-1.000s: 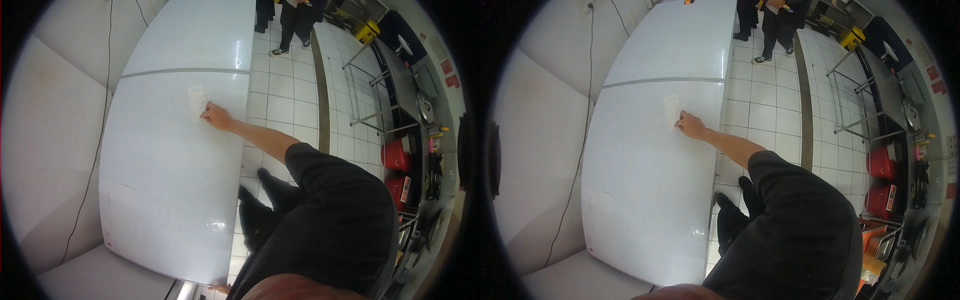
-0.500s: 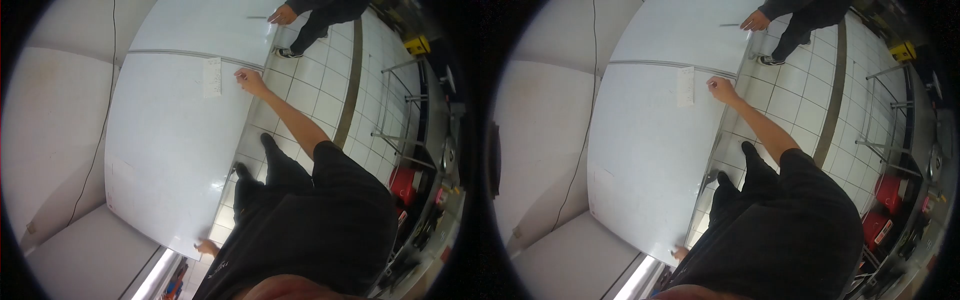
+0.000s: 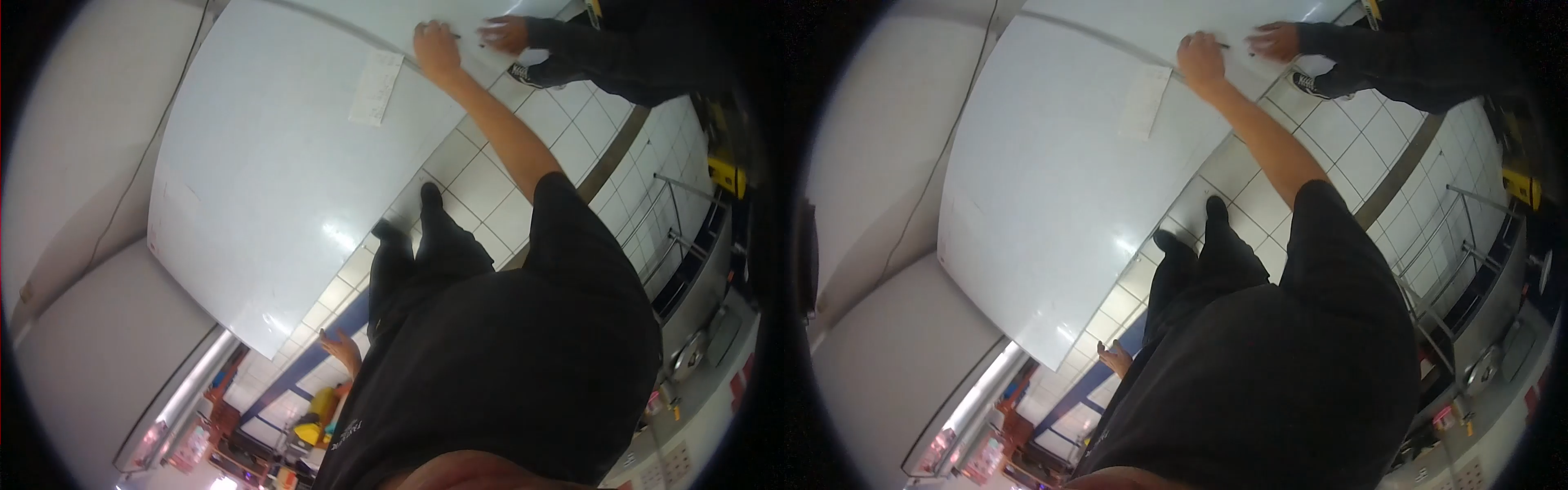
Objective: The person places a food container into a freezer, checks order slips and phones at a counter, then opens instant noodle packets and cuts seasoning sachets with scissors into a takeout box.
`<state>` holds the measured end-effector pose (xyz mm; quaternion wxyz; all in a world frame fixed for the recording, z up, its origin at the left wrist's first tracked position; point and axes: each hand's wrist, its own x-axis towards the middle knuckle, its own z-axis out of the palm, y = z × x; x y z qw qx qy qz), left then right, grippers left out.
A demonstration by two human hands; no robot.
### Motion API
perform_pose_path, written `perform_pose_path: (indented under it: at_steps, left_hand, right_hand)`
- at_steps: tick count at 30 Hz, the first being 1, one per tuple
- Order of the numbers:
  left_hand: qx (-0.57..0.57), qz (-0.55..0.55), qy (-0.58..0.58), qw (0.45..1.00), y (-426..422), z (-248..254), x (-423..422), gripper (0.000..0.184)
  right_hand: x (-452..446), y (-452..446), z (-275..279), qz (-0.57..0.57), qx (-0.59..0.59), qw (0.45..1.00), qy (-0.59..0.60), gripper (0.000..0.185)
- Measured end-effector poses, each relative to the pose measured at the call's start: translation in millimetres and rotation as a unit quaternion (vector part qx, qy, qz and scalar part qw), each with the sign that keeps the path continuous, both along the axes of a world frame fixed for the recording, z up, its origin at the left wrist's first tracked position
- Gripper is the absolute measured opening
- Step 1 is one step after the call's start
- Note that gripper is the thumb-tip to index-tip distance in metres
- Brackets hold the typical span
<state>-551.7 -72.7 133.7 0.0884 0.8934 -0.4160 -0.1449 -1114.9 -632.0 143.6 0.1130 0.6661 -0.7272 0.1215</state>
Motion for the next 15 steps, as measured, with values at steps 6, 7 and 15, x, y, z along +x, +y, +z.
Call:
perform_pose_path:
  at_steps: [6, 7, 15]
  left_hand:
    - [0.108, 0.141, 0.020, 0.984, 112, -20, -17, 0.060]
    - [0.129, 0.159, 0.031, 0.978, 129, -28, -16, 0.059]
    - [0.067, 0.194, 0.104, 0.973, 134, -54, 0, 0.059]
  right_hand:
    - [-25, -59, -42, -0.044, 0.086, 0.995, -0.002, 0.018]
    - [-27, -55, -43, -0.039, 0.089, 0.995, -0.002, 0.018]
    - [39, -20, 0, 0.263, 0.123, 0.923, -0.253, 0.029]
